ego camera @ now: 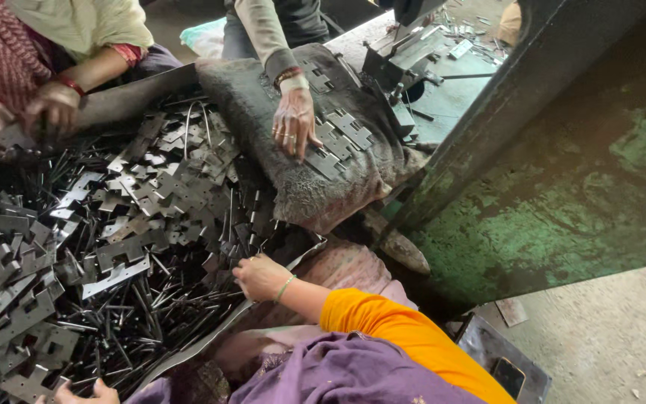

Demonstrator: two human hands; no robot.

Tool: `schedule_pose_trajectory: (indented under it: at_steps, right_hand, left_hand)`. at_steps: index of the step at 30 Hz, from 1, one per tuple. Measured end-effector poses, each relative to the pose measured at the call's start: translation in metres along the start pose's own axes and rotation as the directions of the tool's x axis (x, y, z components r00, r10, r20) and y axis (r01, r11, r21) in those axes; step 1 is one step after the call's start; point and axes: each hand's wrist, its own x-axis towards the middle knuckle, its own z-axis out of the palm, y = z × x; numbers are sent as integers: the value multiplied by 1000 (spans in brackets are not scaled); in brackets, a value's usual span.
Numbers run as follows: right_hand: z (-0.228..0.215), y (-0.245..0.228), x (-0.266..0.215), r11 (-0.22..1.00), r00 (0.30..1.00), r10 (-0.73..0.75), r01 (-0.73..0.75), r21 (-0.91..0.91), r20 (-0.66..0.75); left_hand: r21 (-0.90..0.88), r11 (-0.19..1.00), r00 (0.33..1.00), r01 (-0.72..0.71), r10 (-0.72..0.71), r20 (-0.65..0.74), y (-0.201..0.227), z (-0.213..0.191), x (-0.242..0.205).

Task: The person sorts small metal parts from a large bin, picking up pieces with both hands and moving them around within the bin. The person occasionally shifts the bin's position and continues handling the parts.

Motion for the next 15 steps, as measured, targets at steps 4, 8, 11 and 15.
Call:
schedule_pose_trajectory:
  at_steps: [4, 8, 11, 15]
  right_hand:
    - [7, 6, 14, 999, 999, 15, -13, -49, 37]
    - [8, 6, 11, 1000, 1000, 20, -20, -9, -4]
    - [3, 3, 8, 1000, 999, 13, -12, 9, -45]
    - [-12, 0, 4, 999, 990, -13, 17, 32, -142]
  left_hand:
    - [74, 997, 1000, 4, -3, -7, -7, -2, 11]
    - [232, 972, 999, 32, -39, 25, -17, -8, 1]
    - [51, 990, 989, 131, -134, 65, -25, -11, -3]
    - [-594, 798, 972, 100, -206, -112, -37, -31, 0]
